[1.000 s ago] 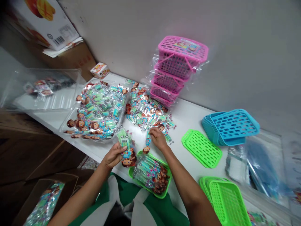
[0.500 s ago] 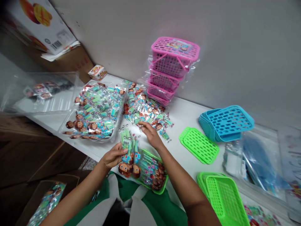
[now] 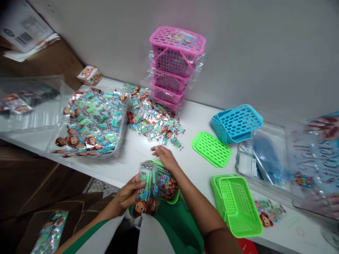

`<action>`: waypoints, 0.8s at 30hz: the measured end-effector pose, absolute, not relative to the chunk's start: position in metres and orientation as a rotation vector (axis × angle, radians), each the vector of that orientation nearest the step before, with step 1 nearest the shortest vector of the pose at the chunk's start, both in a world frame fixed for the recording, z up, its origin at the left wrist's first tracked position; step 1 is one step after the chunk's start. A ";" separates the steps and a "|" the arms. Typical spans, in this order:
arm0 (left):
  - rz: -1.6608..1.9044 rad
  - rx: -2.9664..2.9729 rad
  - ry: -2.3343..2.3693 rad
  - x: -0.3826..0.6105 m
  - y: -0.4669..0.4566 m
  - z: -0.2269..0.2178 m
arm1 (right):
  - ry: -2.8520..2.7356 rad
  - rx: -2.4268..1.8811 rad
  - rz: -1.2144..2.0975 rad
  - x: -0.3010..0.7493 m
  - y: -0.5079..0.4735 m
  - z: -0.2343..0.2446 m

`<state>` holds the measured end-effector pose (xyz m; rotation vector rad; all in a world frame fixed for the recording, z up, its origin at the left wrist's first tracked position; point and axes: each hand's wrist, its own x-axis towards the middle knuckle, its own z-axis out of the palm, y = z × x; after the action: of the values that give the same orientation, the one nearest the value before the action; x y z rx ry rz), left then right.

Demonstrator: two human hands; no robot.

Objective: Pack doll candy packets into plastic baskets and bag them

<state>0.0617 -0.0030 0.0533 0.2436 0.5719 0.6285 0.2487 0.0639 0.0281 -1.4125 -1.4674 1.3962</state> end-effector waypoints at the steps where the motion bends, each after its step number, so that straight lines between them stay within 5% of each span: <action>1: 0.649 0.253 0.576 0.061 -0.001 0.053 | -1.457 -1.690 1.216 0.259 0.074 0.013; 5: 0.649 0.281 0.606 0.057 0.012 0.055 | -1.552 -2.441 0.687 0.301 0.109 -0.037; 9: 0.667 0.280 0.650 0.055 0.023 0.054 | -1.630 -2.524 0.806 0.327 0.119 -0.060; 15: 0.722 0.242 0.705 0.053 0.032 0.049 | -1.618 -2.111 0.877 0.342 0.096 -0.054; 19: 0.748 0.233 0.692 0.053 0.036 0.052 | -1.548 -1.414 0.866 0.322 0.071 -0.013; 24: 0.795 0.273 0.643 0.064 0.038 0.057 | -1.776 -1.062 0.885 0.275 0.053 0.043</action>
<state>0.0636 0.0376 0.0566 0.2729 0.6432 0.7951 0.2753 0.0533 0.0428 -1.0625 -1.7759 0.8847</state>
